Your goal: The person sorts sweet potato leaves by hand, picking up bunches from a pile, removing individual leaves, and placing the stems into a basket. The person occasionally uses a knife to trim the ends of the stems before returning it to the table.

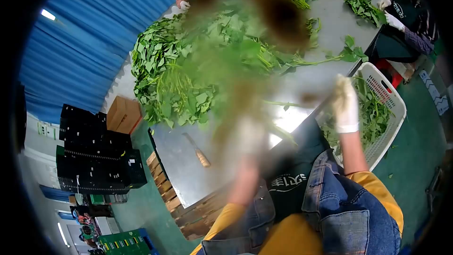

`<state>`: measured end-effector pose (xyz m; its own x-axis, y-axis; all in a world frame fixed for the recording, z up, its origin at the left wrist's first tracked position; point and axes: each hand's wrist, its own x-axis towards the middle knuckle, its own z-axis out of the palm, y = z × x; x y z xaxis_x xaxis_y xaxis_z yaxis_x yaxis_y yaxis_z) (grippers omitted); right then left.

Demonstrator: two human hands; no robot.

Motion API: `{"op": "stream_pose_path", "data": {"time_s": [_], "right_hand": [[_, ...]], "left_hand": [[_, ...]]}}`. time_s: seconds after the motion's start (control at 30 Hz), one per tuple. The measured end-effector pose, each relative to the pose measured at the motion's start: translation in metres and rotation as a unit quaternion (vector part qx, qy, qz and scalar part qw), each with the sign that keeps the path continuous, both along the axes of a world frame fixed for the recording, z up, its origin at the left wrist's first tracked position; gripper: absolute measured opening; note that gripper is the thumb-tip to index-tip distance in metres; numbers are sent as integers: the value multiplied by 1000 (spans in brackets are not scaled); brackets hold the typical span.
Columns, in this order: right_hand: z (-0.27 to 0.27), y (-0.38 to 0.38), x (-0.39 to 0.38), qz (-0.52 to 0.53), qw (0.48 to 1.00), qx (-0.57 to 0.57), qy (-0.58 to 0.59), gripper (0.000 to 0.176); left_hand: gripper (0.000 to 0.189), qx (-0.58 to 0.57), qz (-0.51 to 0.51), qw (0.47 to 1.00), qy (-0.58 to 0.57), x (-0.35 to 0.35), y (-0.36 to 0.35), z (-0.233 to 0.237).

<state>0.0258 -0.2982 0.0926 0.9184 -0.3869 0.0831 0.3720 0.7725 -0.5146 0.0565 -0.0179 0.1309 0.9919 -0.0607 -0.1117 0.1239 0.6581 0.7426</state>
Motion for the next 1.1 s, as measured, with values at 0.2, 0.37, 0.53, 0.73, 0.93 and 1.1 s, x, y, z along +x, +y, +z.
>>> {"op": "stream_pose_path", "data": {"time_s": [0.2,0.37,0.53,0.73,0.93,1.1], "right_hand": [[23,-56,8,183,954,206,-115,69],[90,66,27,306,855,-418,40,39],[86,110,50,310,806,-504,11,35],[41,71,16,71,892,-447,-1,20],[65,-22,13,111,950,209,-206,78],[95,30,32,90,909,-403,61,53]], "left_hand": [[11,-12,66,994,84,5,16,21],[15,-25,-35,996,73,-6,7,13],[16,63,-44,993,86,-23,-5,36],[8,319,38,944,-72,-19,12,-3],[8,30,26,991,125,-10,11,24],[11,21,-84,990,112,-20,-3,44]]}}
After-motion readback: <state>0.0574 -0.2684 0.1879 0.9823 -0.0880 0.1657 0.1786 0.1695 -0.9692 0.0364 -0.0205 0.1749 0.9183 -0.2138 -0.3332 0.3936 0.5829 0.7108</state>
